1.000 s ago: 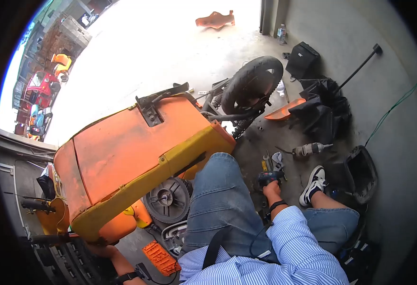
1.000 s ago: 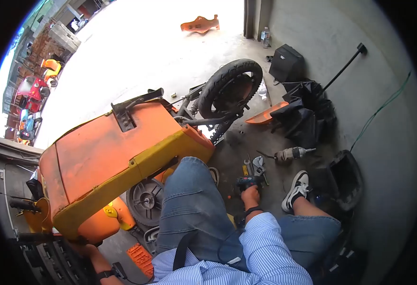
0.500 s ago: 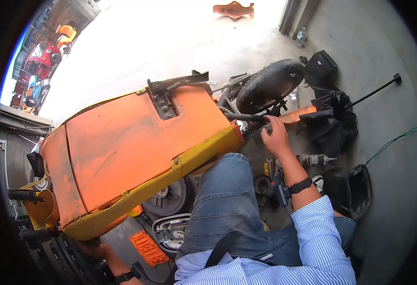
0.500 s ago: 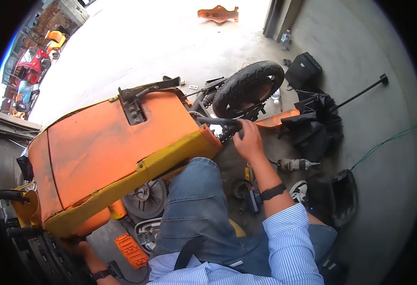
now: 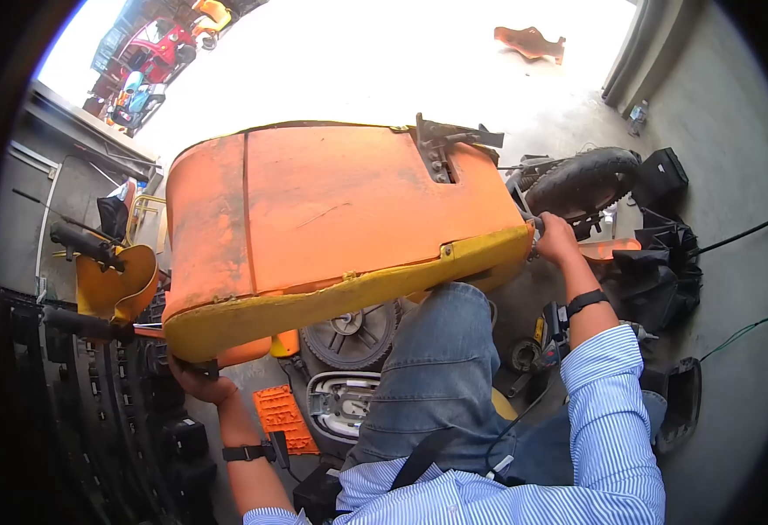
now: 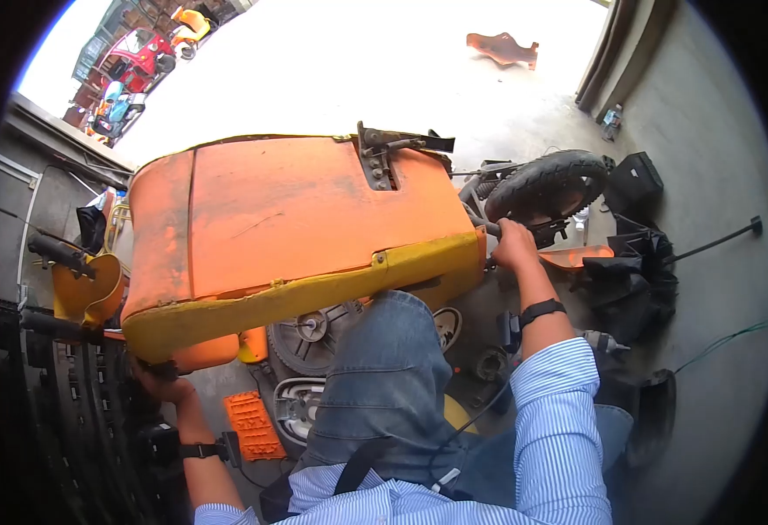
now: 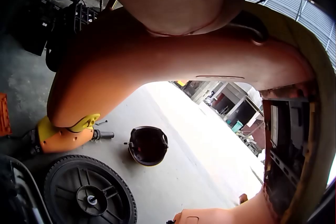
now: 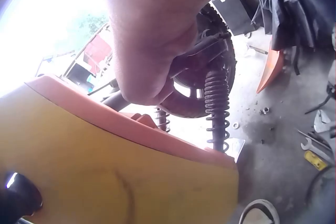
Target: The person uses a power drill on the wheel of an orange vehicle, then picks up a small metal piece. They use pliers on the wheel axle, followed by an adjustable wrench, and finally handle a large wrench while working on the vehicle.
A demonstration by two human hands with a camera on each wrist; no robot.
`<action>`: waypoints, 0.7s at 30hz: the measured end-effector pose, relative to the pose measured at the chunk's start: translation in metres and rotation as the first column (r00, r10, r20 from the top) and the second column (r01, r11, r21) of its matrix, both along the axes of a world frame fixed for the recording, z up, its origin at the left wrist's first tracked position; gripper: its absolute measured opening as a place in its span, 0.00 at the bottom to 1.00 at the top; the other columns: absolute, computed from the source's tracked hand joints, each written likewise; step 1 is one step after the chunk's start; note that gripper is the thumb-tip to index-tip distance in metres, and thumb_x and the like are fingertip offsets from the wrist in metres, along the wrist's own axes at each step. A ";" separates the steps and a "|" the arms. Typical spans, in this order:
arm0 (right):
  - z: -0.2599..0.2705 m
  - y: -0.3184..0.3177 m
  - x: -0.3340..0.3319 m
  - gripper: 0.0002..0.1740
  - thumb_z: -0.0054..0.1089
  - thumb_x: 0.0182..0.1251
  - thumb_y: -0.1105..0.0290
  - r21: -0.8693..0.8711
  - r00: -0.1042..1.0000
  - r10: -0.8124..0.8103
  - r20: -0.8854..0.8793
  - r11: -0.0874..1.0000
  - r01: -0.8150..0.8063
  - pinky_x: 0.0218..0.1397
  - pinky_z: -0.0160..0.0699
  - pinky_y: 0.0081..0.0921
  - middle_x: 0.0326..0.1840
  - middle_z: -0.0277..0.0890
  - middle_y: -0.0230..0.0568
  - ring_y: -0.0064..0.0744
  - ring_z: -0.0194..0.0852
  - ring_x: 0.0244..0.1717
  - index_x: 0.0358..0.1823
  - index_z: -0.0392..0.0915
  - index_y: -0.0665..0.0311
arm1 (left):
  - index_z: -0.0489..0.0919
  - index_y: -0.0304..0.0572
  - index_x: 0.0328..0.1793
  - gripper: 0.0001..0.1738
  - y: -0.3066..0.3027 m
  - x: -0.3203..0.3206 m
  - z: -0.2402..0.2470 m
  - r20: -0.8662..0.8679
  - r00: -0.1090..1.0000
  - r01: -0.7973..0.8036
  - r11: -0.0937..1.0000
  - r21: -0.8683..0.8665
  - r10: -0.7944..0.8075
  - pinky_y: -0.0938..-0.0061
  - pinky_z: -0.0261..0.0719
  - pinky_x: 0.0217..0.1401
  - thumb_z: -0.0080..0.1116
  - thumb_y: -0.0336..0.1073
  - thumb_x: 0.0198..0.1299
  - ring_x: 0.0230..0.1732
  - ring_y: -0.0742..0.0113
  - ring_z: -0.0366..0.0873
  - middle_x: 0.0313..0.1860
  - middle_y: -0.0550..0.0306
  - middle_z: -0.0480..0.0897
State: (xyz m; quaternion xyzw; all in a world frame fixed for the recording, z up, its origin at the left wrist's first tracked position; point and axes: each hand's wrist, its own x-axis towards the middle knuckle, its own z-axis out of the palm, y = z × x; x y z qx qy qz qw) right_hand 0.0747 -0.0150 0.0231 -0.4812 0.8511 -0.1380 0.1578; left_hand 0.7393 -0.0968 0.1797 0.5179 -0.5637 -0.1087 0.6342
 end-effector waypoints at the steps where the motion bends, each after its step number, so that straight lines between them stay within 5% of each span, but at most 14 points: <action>1: -0.004 -0.001 0.000 0.19 0.62 0.53 0.72 -0.016 1.000 -0.002 -0.023 1.000 0.001 0.58 0.71 0.46 0.50 0.78 0.55 0.56 0.72 0.57 0.48 0.76 0.66 | 0.68 0.31 0.70 0.29 -0.001 -0.001 0.000 0.008 1.000 -0.015 1.000 -0.018 0.015 0.66 0.70 0.66 0.41 0.45 0.69 0.62 0.60 0.72 0.63 0.49 0.75; 6: -0.020 -0.001 0.003 0.23 0.64 0.58 0.59 -0.010 0.993 -0.009 -0.121 1.000 0.008 0.61 0.68 0.46 0.52 0.74 0.52 0.56 0.68 0.58 0.49 0.71 0.64 | 0.72 0.29 0.65 0.30 -0.001 -0.013 0.005 -0.096 0.993 -0.074 0.997 0.011 0.075 0.64 0.70 0.66 0.35 0.45 0.68 0.63 0.58 0.73 0.62 0.47 0.76; 7: -0.017 -0.001 0.008 0.23 0.63 0.59 0.57 -0.011 0.993 -0.025 -0.119 1.000 0.024 0.61 0.67 0.46 0.52 0.74 0.53 0.56 0.68 0.58 0.50 0.71 0.65 | 0.73 0.29 0.65 0.29 0.002 -0.016 0.008 0.023 0.996 -0.083 0.996 -0.019 0.084 0.64 0.71 0.66 0.35 0.44 0.67 0.63 0.57 0.73 0.62 0.46 0.76; 10: -0.014 -0.003 0.008 0.24 0.58 0.63 0.53 0.026 0.991 -0.020 -0.129 0.999 0.024 0.62 0.67 0.46 0.53 0.73 0.54 0.57 0.68 0.58 0.50 0.70 0.65 | 0.73 0.29 0.64 0.28 0.004 -0.026 0.017 0.016 0.990 -0.140 0.989 0.040 0.140 0.65 0.72 0.66 0.36 0.42 0.67 0.62 0.58 0.73 0.62 0.47 0.76; 14: -0.018 -0.001 0.002 0.20 0.58 0.64 0.55 -0.016 0.995 0.008 -0.096 1.000 -0.010 0.59 0.68 0.48 0.48 0.75 0.54 0.58 0.70 0.55 0.46 0.72 0.64 | 0.72 0.29 0.65 0.24 0.001 -0.016 0.007 -0.054 0.998 0.033 0.994 -0.105 -0.039 0.67 0.72 0.66 0.43 0.37 0.66 0.62 0.59 0.74 0.63 0.48 0.75; 15: -0.005 0.000 0.011 0.18 0.57 0.64 0.57 -0.019 0.993 0.012 -0.121 1.000 -0.014 0.57 0.69 0.50 0.46 0.76 0.55 0.59 0.71 0.53 0.43 0.72 0.64 | 0.72 0.29 0.65 0.24 0.003 -0.014 0.007 -0.182 0.978 0.086 0.993 -0.080 -0.099 0.67 0.71 0.67 0.49 0.35 0.65 0.62 0.59 0.73 0.64 0.48 0.74; 21: -0.020 0.009 0.014 0.17 0.58 0.63 0.57 -0.068 0.995 -0.030 -0.100 0.997 0.023 0.55 0.69 0.49 0.46 0.76 0.53 0.58 0.71 0.52 0.43 0.72 0.63 | 0.73 0.28 0.65 0.24 -0.020 -0.008 0.009 0.092 0.991 -0.090 0.993 -0.075 0.096 0.69 0.73 0.65 0.40 0.33 0.67 0.60 0.62 0.75 0.61 0.50 0.77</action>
